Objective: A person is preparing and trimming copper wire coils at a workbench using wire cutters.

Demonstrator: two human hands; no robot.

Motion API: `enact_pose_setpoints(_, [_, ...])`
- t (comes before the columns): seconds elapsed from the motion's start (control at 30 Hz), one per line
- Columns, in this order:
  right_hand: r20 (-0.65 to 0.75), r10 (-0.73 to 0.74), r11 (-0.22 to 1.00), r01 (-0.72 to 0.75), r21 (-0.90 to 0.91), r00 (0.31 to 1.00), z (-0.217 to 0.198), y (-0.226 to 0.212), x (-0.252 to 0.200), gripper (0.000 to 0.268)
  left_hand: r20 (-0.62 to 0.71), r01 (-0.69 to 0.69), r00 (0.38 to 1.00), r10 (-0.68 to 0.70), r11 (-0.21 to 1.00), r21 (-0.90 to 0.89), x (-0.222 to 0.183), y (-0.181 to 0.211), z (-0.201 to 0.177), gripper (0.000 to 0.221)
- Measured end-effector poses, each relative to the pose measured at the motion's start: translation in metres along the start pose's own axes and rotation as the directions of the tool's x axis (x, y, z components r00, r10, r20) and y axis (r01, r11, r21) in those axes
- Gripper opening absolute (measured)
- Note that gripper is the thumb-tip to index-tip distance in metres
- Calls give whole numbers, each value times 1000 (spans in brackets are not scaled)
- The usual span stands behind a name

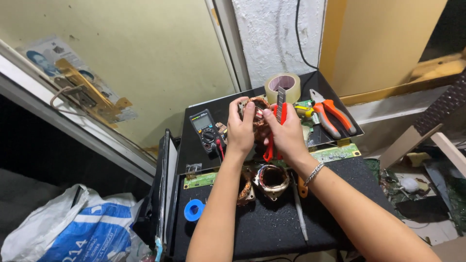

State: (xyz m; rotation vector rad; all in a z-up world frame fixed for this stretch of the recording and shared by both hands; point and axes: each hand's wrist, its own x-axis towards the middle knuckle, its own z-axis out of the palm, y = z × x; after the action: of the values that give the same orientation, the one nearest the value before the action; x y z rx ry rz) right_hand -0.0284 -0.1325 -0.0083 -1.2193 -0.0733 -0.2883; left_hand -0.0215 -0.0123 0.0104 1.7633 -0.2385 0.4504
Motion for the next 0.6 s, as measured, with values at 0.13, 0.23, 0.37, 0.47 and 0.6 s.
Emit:
enact_pose_setpoints(0.13, [55, -120, 958, 130, -256, 991, 0, -10, -10, 30, -147, 32, 989, -20, 996, 81, 8, -15, -4, 51])
enact_pose_setpoints(0.23, [141, -262, 832, 297, -469, 955, -6, -12, -7, 29, -220, 37, 975, -9, 992, 125, 11, -16, -11, 52])
enact_pose_setpoints(0.37, [288, -378, 554, 465, -691, 880, -4, -22, -13, 31, -238, 39, 971, -1, 987, 157, 8, 0, -21, 54])
enact_pose_setpoints(0.47, [365, -400, 404, 520, -753, 840, -8, -12, -8, 31, -259, 7, 965, 37, 986, 164, 10, -7, -20, 46])
enact_pose_setpoints(0.6, [412, -382, 315, 535, -784, 827, -13, -7, -6, 33, -256, -28, 964, 73, 984, 177, 11, -15, -22, 41])
